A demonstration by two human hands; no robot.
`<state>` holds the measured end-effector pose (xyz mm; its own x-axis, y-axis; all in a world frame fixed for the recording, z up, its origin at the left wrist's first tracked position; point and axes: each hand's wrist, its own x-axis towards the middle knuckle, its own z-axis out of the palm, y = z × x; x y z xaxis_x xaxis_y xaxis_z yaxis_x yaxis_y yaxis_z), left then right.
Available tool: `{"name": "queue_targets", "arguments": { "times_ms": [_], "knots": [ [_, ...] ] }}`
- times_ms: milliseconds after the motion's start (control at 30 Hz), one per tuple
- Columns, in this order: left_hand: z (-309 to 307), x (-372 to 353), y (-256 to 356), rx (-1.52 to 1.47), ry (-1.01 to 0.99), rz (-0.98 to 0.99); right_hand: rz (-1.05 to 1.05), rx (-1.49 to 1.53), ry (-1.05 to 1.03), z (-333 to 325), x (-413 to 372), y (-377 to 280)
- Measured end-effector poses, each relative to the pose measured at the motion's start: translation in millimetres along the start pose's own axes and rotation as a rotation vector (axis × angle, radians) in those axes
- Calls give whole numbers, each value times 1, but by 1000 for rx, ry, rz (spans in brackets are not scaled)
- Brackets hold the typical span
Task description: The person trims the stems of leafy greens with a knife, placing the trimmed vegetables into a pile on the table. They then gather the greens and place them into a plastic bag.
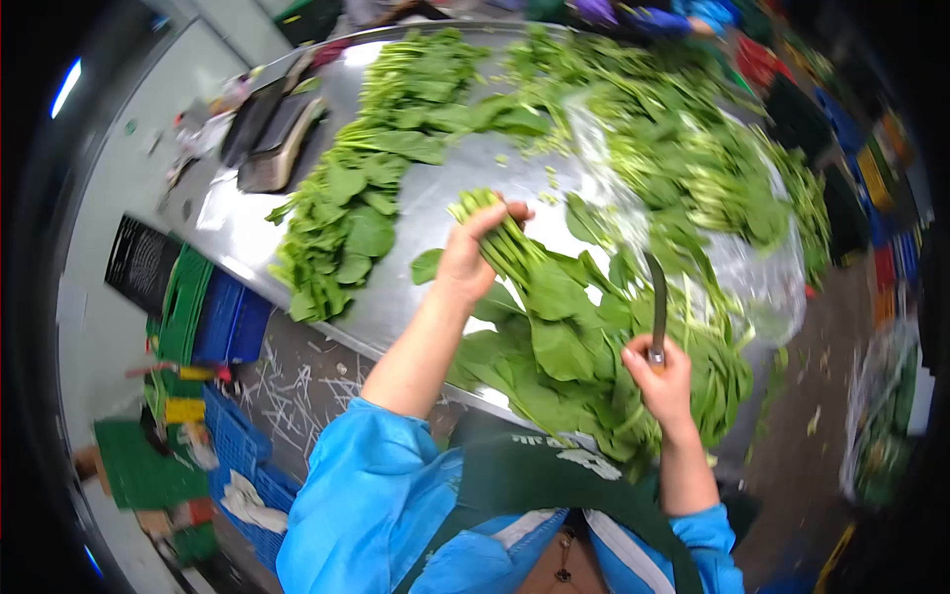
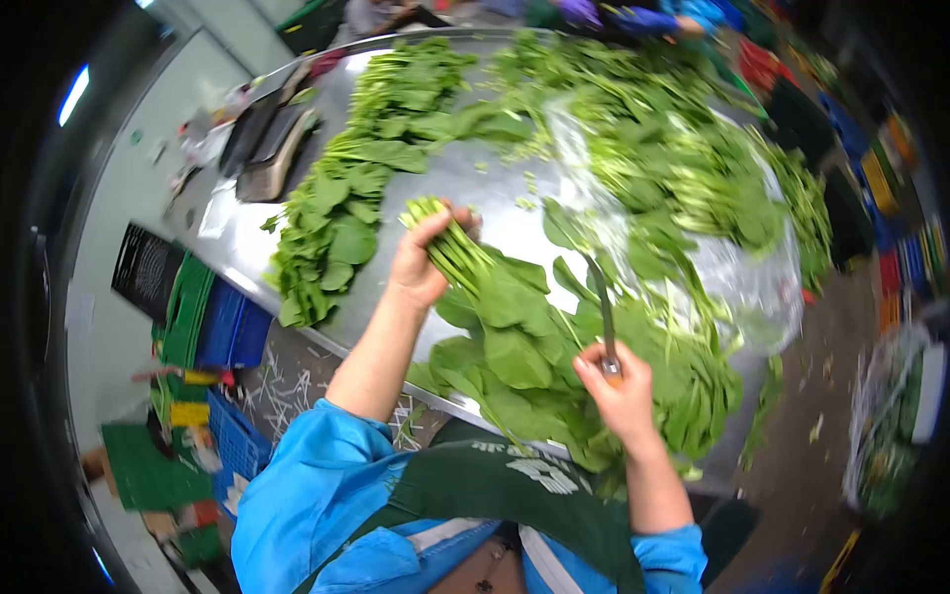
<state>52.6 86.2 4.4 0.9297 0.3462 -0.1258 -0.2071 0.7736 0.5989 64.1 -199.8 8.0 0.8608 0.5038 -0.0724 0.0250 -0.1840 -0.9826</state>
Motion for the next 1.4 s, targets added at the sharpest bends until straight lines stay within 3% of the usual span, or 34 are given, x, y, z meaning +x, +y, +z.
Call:
{"name": "queue_targets", "arguments": {
  "times_ms": [67, 167, 300, 367, 500, 600, 633, 667, 700, 767, 900, 967, 1000, 1033, 1100, 1133, 1167, 1233, 1300, 1400],
  "knots": [
    [-30, -10, 16, -62, 15, 50, 83, 55, 2, 9, 2, 12],
    [-69, -32, 67, -157, 215, 186, 145, 82, -17, 14, 3, 38],
    [-135, -51, 169, -253, 312, 433, 231, 118, 2, 22, 6, 51],
    [-170, -49, 225, -219, 276, 520, 260, 135, 2, 32, 11, 51],
    [-252, -12, 297, -82, 415, 538, 270, 102, -36, 57, 23, 53],
    [-292, 14, 288, 546, 1204, 590, 253, 82, -54, 75, 32, 50],
    [-350, 31, 283, 974, 1125, 804, 256, 80, -71, 80, 34, 46],
    [-346, 28, 273, 1354, 1061, 738, 265, 64, -74, 84, 36, 42],
    [-340, 21, 252, 1731, 969, 641, 279, 48, -79, 87, 37, 40],
    [-344, 21, 224, 1987, 897, 163, 286, 45, -78, 92, 38, 42],
    [-369, 16, 219, 1973, 912, 125, 262, 46, -72, 99, 40, 42],
    [-366, 9, 234, 1759, 888, 396, 260, 26, -85, 101, 36, 45],
    [-348, -3, 237, 1710, 961, 648, 248, 9, -105, 101, 38, 49],
    [-337, -16, 240, 1706, 984, 646, 231, 16, -139, 102, 38, 59],
    [-317, -47, 245, 1282, 1035, 790, 334, 41, -228, 105, 39, 69],
    [-305, -64, 247, 1326, 1064, 874, 340, 38, -253, 107, 38, 71],
    [-310, -79, 251, 1337, 1085, 875, 328, 39, -299, 114, 39, 73],
    [-328, -102, 273, 1185, 972, 590, 315, 63, -345, 129, 37, 76],
    [-337, -109, 294, 1318, 1022, 611, 359, 73, -460, 145, 40, 73],
    [-361, -96, 325, 1428, 1151, 441, 376, 60, -457, 174, 41, 56]
  ]
}}
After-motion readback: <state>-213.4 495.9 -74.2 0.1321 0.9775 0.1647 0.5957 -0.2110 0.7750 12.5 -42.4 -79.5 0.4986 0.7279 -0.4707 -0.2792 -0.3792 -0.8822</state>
